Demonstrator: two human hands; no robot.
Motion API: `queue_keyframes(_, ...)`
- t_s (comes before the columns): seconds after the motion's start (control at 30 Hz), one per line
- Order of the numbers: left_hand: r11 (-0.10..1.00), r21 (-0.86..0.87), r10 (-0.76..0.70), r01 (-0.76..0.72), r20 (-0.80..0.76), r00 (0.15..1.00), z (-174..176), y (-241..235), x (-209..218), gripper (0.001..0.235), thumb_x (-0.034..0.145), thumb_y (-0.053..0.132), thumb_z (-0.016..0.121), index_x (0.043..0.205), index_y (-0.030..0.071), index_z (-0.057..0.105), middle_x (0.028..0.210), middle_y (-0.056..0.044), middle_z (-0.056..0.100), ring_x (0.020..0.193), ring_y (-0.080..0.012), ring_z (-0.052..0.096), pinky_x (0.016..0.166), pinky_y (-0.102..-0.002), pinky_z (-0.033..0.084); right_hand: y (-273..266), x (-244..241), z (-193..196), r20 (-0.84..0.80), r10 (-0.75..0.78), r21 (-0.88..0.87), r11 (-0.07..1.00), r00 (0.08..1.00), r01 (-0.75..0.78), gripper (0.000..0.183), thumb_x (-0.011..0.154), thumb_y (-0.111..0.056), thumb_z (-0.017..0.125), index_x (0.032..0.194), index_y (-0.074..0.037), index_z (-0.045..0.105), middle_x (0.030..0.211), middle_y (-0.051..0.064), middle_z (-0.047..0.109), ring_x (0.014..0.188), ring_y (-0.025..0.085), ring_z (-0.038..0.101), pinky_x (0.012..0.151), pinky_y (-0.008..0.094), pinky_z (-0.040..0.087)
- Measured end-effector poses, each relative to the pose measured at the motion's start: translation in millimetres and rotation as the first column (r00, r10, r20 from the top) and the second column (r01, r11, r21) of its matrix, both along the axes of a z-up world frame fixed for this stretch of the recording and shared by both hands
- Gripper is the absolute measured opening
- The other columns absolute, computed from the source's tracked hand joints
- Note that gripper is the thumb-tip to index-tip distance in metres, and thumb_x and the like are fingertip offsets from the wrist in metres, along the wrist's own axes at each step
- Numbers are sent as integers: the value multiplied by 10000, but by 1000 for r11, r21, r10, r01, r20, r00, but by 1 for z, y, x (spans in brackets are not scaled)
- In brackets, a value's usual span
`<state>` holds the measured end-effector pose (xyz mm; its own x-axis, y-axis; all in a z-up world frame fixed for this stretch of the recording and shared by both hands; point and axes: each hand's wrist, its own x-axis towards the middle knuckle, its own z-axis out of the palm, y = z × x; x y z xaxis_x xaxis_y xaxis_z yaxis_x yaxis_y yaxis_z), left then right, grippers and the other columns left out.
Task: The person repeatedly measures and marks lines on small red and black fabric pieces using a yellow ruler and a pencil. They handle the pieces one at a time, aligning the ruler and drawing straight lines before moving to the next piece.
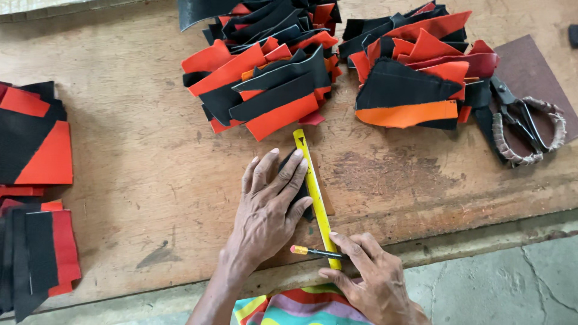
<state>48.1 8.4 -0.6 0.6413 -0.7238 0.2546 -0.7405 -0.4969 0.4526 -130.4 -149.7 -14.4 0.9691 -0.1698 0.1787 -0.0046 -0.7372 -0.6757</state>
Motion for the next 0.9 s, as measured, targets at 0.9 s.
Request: queue_keyframes(0.9,995,-90,37,-41,-41,998,-5,-2,-2,595,883,333,747,1362,0,627,1520,-170,523,1449,-393,367,1200,-514,286,12,-3,0,-113,-109,23,993,988,112,674,726,-313,860,1315,-91,616,1025,112,663,785,248,731,632,365,613)
